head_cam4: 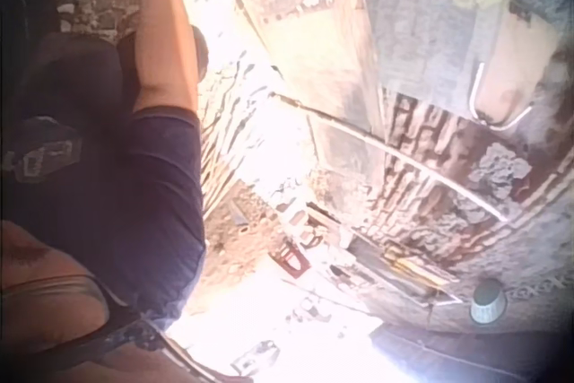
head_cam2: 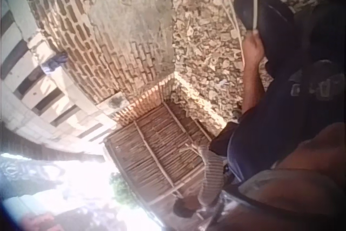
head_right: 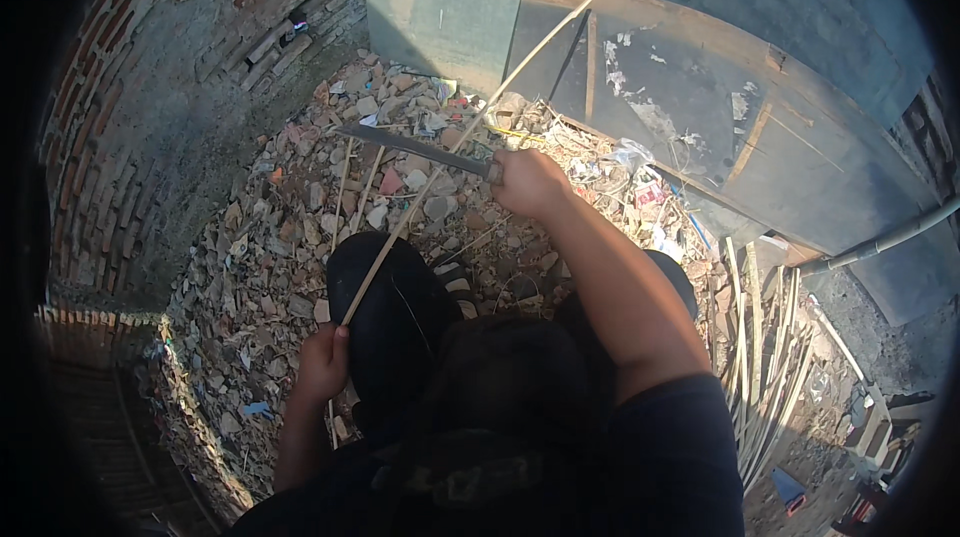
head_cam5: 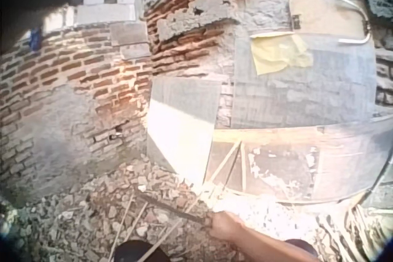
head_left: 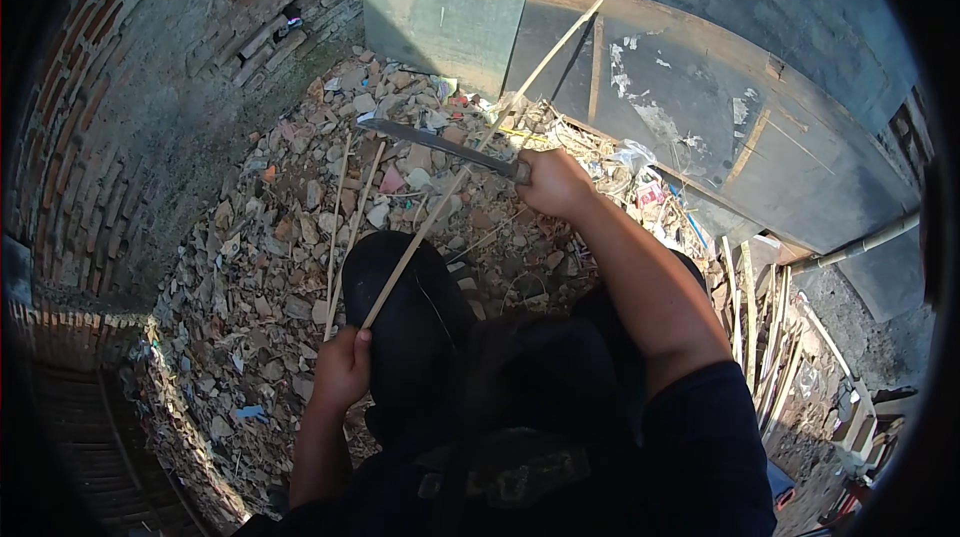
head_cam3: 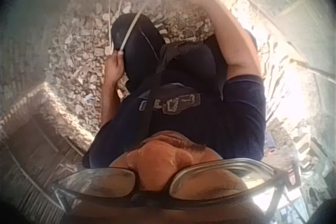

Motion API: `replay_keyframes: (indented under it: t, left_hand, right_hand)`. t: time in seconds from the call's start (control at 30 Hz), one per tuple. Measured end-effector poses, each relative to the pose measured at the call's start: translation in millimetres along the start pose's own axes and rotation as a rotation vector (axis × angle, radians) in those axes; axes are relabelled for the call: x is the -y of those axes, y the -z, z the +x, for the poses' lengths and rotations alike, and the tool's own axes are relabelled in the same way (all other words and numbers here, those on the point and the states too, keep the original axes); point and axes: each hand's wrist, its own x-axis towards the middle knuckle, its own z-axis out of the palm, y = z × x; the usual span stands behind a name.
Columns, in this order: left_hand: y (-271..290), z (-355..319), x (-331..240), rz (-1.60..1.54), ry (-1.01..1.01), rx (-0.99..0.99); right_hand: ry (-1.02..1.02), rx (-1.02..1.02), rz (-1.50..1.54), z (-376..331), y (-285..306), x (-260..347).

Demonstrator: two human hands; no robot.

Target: The person holds a bamboo stick and repeatedly shaves its surface using a knife.

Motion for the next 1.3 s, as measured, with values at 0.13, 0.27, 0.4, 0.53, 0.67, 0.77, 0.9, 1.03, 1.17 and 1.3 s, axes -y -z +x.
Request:
replay_keyframes:
  t: [0.13, 0.27, 0.4, 0.53, 0.67, 0.77, 0.9, 1.03, 1.17, 1.3]
  left_hand:
    - [2, 0, 1, 0.010, -0.003, -0.016]
    - [3, -4, 5, -0.026, 0.016, 0.000]
    - [0, 3, -3, 0.027, -0.053, -0.037]
    - [11, 6, -5, 0.088, -0.033, -0.003]
    - [15, 2, -4, 0.038, 0.006, 0.064]
    - [9, 3, 2, -0.066, -0.026, 0.032]
    - [7, 6, 5, -0.033, -0.024, 0.035]
    - [7, 5, 9, -0.073, -0.037, 0.042]
    - [7, 3, 14, -0.090, -0.053, 0.051]
    - [5, 8, 8, -0.074, -0.072, 0.030]
  right_hand:
    - [0.064, -0.044, -0.038, 2, -15, -6]
    - [0.301, 0.072, -0.202, -19, -8, 45]
    - [-0.014, -0.077, 0.002, 9, -2, -17]
    - [-0.074, -0.051, -0.083, 6, 1, -28]
    - [0.141, 0.002, -0.147, -14, -6, 27]
    - [0.154, 0.006, -0.127, -9, 10, 19]
    - [-0.013, -0.062, -0.034, 6, 8, -19]
    - [0.088, -0.055, -0.034, -4, 0, 8]
    - [0.271, 0.078, -0.226, -14, 12, 40]
    - [0.073, 0.092, -0.077, -1, 9, 14]
